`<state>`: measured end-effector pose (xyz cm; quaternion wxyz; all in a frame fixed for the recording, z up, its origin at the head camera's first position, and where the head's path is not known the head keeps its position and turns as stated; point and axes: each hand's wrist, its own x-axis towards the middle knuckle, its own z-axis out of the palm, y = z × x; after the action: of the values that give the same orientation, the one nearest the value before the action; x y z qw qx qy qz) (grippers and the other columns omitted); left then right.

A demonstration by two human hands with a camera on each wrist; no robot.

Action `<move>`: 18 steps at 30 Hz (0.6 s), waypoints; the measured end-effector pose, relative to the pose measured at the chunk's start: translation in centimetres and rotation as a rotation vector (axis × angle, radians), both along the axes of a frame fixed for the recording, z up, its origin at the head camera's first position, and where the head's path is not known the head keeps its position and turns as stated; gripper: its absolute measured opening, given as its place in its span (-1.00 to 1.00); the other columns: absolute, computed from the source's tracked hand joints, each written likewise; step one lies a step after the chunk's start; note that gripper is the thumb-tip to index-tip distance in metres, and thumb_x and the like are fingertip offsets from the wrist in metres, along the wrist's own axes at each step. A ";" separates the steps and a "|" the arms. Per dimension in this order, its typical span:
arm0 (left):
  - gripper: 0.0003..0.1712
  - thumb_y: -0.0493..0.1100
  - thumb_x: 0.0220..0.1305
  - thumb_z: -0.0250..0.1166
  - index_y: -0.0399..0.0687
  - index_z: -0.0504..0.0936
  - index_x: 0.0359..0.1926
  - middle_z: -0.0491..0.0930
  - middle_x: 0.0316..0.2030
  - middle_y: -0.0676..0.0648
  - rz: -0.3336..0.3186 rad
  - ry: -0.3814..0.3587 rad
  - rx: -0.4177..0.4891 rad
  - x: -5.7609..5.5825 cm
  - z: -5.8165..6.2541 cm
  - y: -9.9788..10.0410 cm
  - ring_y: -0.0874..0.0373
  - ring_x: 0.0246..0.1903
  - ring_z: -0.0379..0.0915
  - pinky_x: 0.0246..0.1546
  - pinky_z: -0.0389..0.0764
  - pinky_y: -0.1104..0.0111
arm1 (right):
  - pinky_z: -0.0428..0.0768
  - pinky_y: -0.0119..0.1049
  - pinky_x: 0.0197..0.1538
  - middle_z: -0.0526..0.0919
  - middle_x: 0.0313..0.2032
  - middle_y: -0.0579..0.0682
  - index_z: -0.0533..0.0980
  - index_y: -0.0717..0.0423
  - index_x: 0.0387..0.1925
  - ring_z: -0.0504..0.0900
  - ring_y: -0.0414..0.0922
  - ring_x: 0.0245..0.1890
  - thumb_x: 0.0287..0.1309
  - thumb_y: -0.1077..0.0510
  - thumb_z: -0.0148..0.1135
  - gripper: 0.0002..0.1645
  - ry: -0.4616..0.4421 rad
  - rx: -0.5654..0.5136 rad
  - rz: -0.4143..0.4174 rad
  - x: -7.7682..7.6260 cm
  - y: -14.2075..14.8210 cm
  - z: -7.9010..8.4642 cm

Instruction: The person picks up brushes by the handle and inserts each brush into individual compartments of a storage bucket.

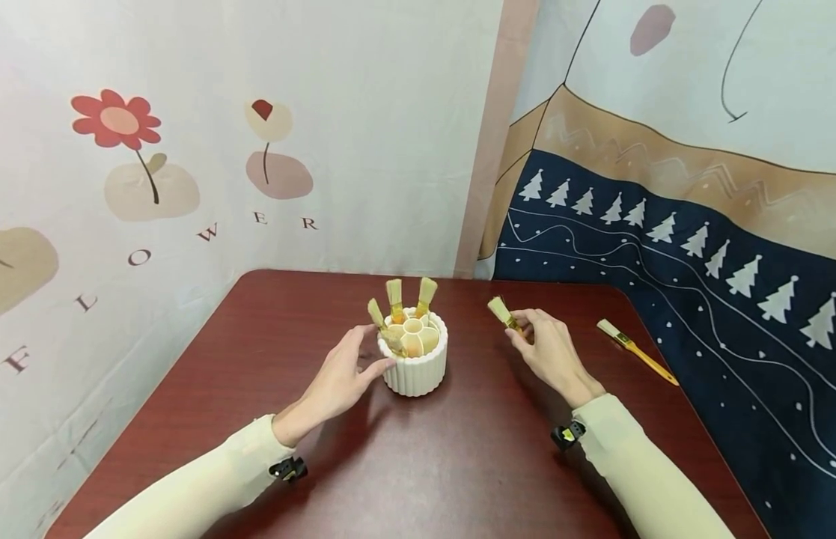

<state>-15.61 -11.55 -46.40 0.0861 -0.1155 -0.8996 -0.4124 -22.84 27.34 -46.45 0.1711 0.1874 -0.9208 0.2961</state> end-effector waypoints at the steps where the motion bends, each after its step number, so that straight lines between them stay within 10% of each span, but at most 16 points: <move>1: -0.26 0.07 0.60 0.56 -0.16 0.53 0.57 0.68 0.37 -0.24 0.001 -0.001 0.001 0.0 0.0 0.0 -0.19 0.16 0.80 0.24 0.82 -0.12 | 0.79 -0.30 -0.10 0.87 -0.03 0.20 0.76 0.24 0.28 0.81 -0.02 -0.18 0.51 0.24 0.58 -0.59 0.006 -0.003 0.002 0.1 -0.2 0.0; 18: -0.25 0.06 0.61 0.56 -0.17 0.51 0.58 0.68 0.33 -0.27 -0.005 -0.006 -0.006 -0.1 -0.1 -0.1 -0.20 0.17 0.79 0.25 0.81 -0.12 | 0.81 -0.29 -0.08 0.89 -0.04 0.18 0.76 0.22 0.27 0.82 -0.03 -0.19 0.47 0.24 0.61 -0.59 0.037 -0.003 0.024 0.9 -2.2 1.2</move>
<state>-15.75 -11.65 -46.47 0.0819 -0.1169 -0.9008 -0.4102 -21.91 25.17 -45.25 0.1848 0.2034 -0.9148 0.2959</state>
